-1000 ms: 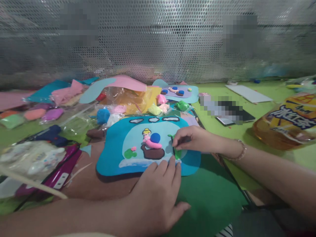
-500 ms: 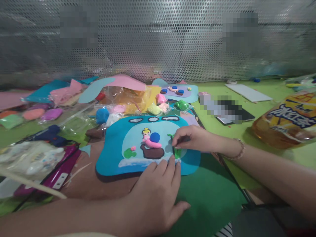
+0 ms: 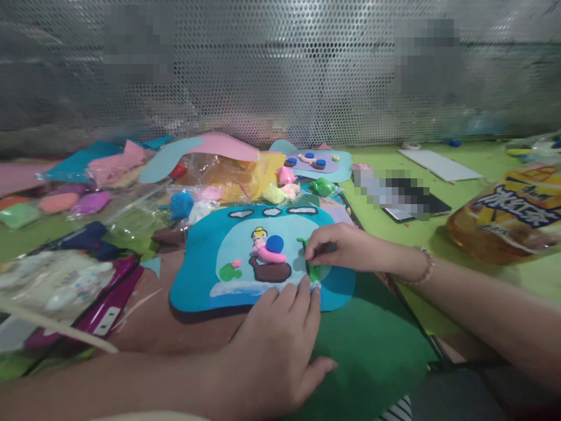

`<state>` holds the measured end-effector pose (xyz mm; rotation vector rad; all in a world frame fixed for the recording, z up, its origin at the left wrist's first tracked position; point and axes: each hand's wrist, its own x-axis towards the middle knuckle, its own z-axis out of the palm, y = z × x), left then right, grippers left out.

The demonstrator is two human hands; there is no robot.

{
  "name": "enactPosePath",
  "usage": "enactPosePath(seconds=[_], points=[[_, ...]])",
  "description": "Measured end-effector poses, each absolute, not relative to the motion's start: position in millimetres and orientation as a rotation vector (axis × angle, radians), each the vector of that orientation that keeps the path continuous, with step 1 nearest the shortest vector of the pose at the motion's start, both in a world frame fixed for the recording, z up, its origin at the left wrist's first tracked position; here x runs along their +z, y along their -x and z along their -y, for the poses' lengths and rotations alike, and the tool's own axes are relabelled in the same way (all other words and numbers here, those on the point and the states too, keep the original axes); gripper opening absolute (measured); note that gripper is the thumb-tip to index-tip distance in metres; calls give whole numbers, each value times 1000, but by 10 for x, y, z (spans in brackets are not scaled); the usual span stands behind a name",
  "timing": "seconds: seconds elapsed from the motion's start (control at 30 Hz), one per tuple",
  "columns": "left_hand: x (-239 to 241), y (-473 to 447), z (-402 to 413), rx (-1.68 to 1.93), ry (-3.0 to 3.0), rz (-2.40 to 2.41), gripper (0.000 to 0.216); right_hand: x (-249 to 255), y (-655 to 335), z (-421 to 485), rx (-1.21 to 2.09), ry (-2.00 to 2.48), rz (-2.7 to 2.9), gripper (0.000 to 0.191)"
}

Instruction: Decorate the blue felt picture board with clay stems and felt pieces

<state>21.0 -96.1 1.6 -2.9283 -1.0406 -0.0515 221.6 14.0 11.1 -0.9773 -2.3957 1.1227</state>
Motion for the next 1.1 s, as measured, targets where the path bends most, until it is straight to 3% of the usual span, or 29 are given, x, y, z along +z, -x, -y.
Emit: enactPosePath(seconds=[1.1], points=[[-25, -205, 970, -63, 2925, 1030, 68, 120, -2240, -156, 934, 915, 2465, 8]])
